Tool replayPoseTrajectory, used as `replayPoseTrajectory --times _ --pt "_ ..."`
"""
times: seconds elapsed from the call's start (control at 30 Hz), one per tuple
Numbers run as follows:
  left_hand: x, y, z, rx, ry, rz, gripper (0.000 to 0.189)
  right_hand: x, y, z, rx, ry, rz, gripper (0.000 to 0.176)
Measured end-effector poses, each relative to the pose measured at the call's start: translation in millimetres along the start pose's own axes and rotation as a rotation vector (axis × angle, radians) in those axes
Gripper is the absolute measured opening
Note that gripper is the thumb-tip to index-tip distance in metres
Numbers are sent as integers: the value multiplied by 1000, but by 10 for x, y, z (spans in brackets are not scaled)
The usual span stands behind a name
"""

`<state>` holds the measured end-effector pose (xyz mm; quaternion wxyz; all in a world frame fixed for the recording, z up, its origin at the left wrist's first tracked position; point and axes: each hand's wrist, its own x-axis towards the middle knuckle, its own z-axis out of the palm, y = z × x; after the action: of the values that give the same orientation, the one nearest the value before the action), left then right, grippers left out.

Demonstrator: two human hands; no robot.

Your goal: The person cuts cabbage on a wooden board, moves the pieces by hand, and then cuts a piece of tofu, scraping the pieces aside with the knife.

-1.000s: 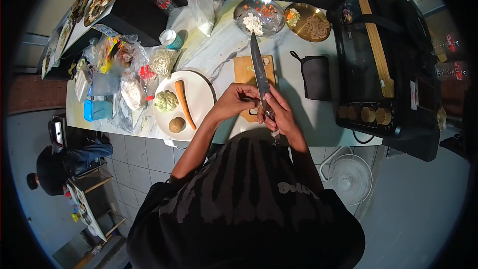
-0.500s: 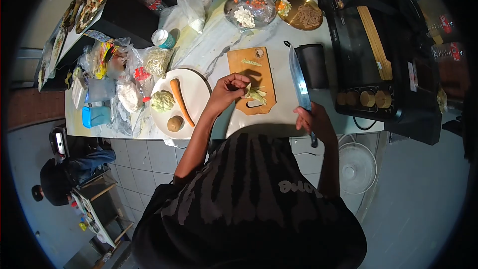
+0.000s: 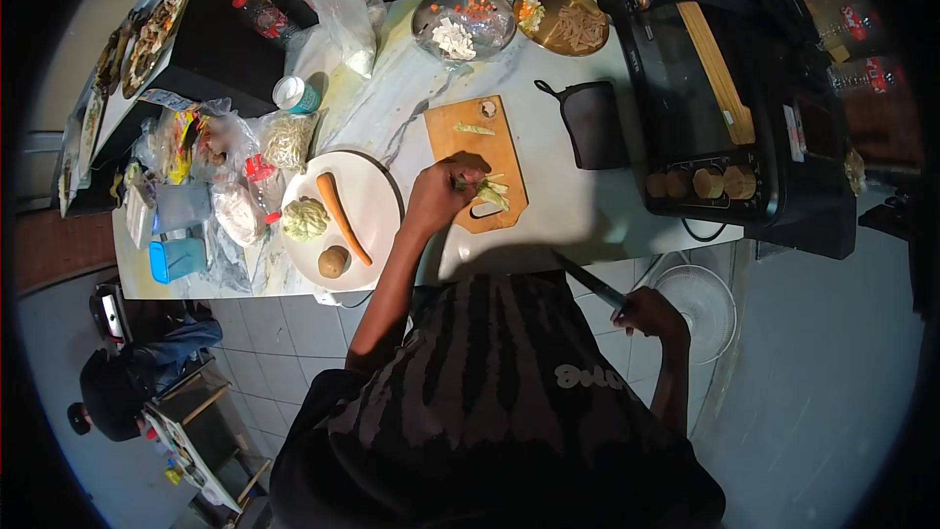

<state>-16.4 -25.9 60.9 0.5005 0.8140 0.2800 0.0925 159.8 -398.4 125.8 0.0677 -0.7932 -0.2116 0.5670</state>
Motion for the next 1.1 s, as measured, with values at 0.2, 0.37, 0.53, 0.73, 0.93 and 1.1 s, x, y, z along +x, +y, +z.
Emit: replayPoseTrajectory --times 0.2,0.37,0.53,0.73,0.93,1.1 --pt "179 183 -129 68 99 80 34 -39 -334 -170 46 57 -85 38" --pt "508 -104 -114 253 256 209 30 783 -792 -26 307 653 -576 30" --pt "517 -182 -116 283 279 142 26 1505 -1663 16 489 765 -718 26" --pt "442 -220 -127 246 357 107 25 1941 -2349 -131 217 798 -756 26" --pt "384 -202 -158 158 357 21 22 2153 -2561 -159 125 792 -642 29" --pt "322 -360 -95 188 417 55 24 2265 -2537 -159 182 811 -680 32"
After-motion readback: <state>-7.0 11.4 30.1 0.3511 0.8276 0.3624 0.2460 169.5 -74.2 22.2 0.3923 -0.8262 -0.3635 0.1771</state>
